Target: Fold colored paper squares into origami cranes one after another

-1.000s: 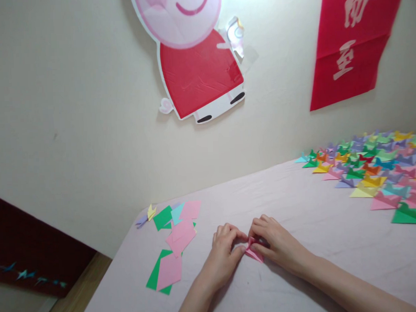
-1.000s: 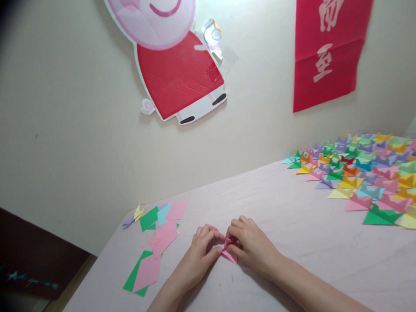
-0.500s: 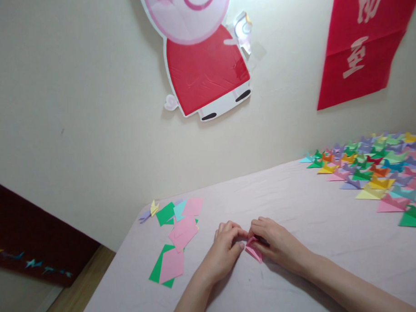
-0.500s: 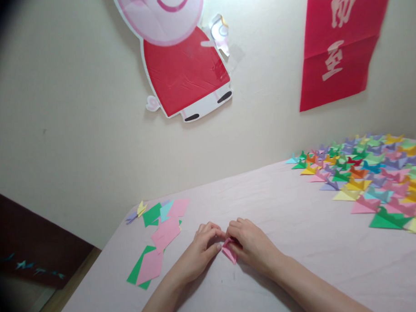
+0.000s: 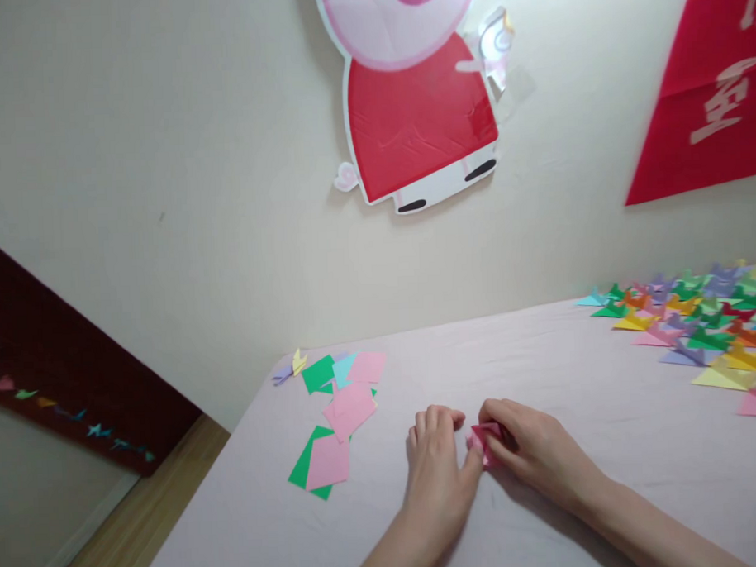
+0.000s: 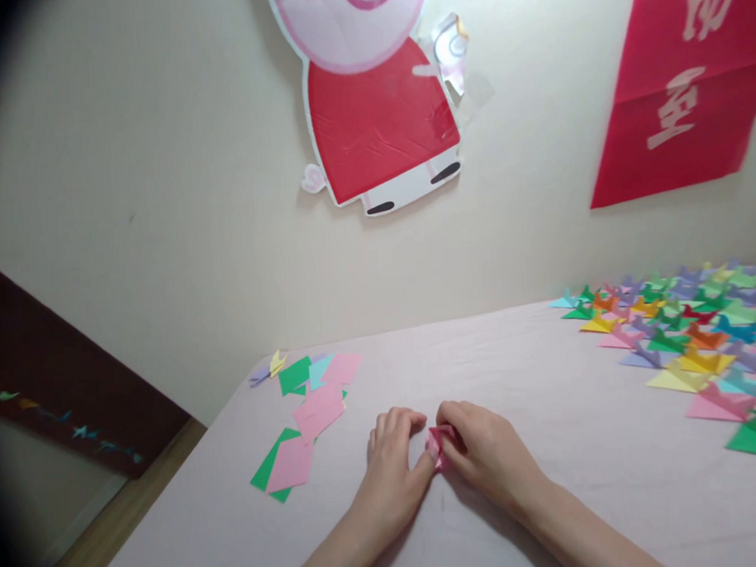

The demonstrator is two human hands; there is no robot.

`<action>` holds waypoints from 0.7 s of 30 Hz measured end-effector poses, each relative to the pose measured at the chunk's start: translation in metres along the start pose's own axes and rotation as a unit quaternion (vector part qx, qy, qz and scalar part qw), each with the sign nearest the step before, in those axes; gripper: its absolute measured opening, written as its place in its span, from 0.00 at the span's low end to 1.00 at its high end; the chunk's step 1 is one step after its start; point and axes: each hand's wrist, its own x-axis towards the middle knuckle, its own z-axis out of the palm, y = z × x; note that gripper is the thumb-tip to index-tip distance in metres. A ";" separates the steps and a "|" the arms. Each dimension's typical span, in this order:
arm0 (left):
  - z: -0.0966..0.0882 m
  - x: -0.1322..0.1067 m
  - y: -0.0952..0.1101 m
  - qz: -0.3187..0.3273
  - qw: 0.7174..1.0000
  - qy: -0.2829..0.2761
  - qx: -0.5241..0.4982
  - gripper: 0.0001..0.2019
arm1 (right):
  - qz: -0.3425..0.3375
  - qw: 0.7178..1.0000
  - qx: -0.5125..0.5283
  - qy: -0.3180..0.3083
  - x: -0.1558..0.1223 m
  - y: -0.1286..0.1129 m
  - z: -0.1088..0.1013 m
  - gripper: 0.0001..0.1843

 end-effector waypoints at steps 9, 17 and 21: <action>0.017 -0.007 -0.001 0.009 0.998 0.054 0.018 0.11 | -0.026 0.993 -0.115 -0.030 0.004 0.007 0.016 0.10; 0.017 -0.011 0.001 0.029 0.997 0.027 0.065 0.10 | 0.004 0.997 0.040 -0.062 0.004 0.007 0.000 0.09; 0.012 -0.011 -0.001 0.042 0.998 0.020 0.047 0.12 | 0.008 0.991 0.098 -0.086 0.004 0.011 -0.010 0.09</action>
